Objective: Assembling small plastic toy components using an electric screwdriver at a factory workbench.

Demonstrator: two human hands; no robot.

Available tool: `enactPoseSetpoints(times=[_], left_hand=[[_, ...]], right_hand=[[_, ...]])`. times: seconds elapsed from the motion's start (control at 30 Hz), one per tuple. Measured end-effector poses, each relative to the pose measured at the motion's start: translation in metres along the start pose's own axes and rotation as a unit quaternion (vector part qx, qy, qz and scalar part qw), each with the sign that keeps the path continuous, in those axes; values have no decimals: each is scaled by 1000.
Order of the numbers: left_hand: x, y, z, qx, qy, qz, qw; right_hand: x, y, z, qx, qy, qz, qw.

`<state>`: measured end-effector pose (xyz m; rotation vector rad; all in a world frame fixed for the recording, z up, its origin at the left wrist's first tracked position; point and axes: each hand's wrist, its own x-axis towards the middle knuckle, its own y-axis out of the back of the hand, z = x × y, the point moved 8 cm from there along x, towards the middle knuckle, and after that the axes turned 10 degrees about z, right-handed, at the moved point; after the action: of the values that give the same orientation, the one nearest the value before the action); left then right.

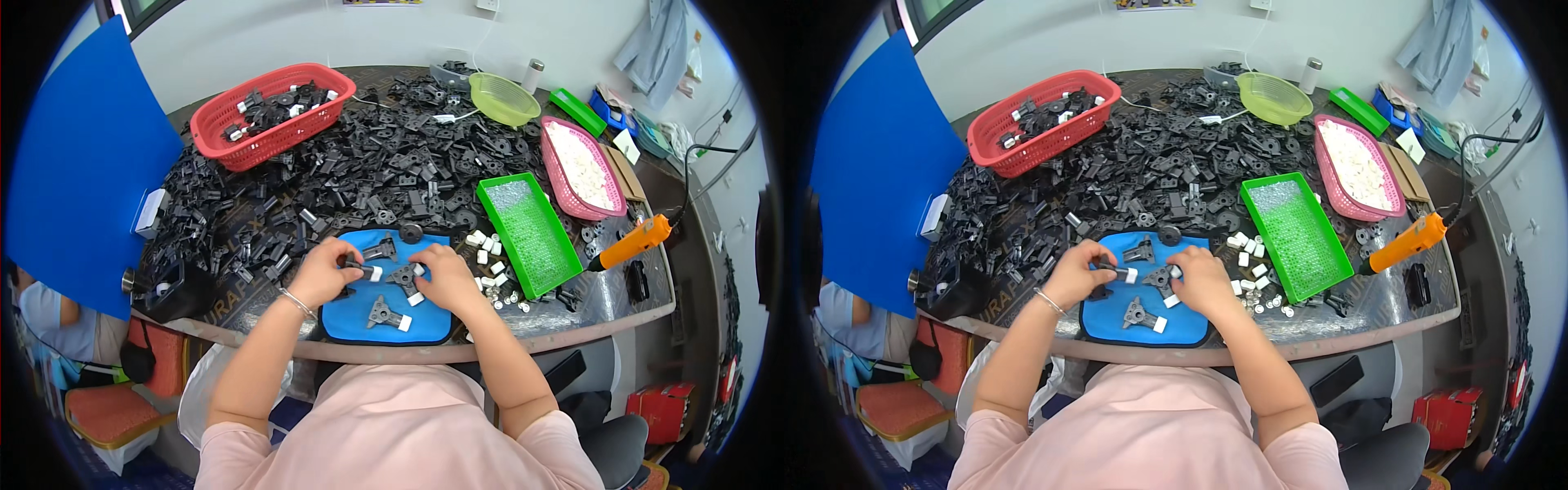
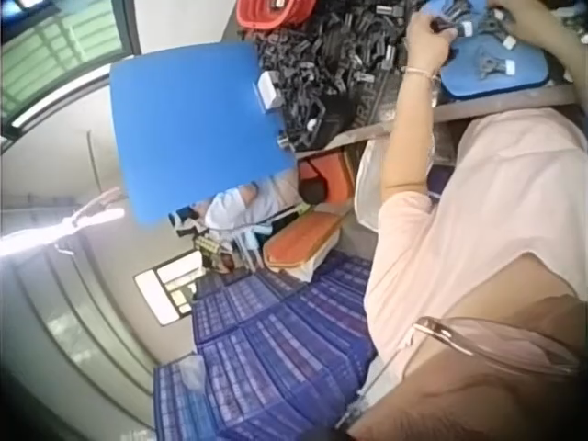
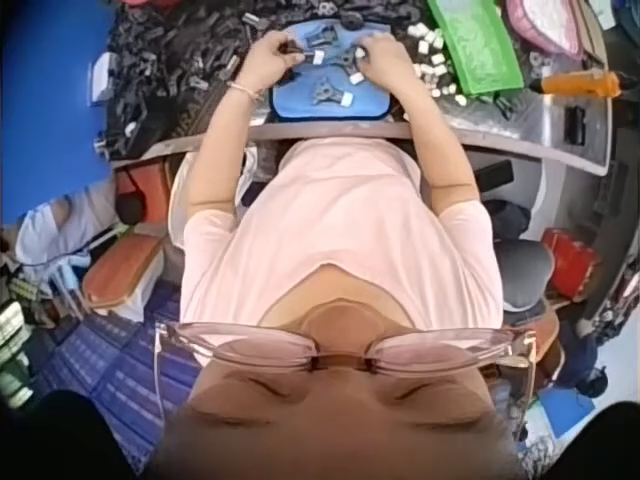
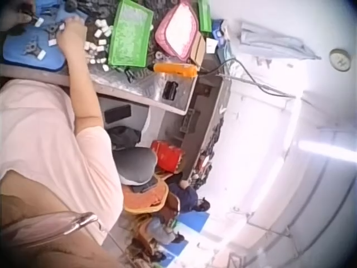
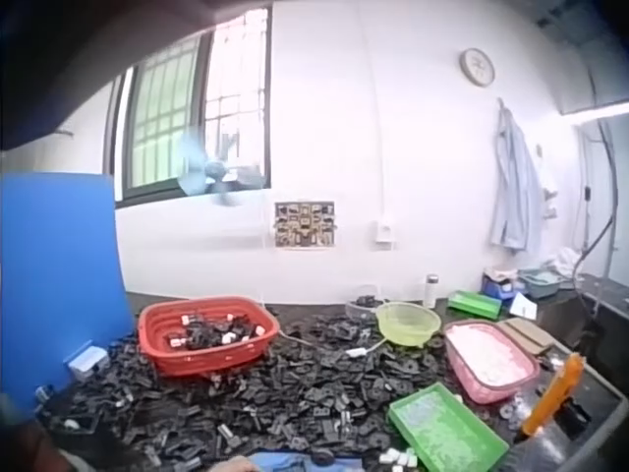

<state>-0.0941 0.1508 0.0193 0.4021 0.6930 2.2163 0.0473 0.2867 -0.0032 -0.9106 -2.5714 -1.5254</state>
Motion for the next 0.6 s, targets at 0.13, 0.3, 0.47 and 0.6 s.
enactPoseSetpoints(times=[0.13, 0.3, 0.47, 0.6], left_hand=[[-9, -16, -8, 134, 31, -12, 990], [-3, -15, 10, 245, -106, 71, 961], [16, -39, 33, 260, -287, 35, 921], [28, -55, 33, 245, -320, 31, 915]], right_hand=[[-7, 12, 13, -65, -23, 34, 997], [-19, 37, 22, -140, -53, 75, 986], [-12, 40, 13, -128, -39, 92, 987], [11, 37, 7, -113, -34, 93, 989]])
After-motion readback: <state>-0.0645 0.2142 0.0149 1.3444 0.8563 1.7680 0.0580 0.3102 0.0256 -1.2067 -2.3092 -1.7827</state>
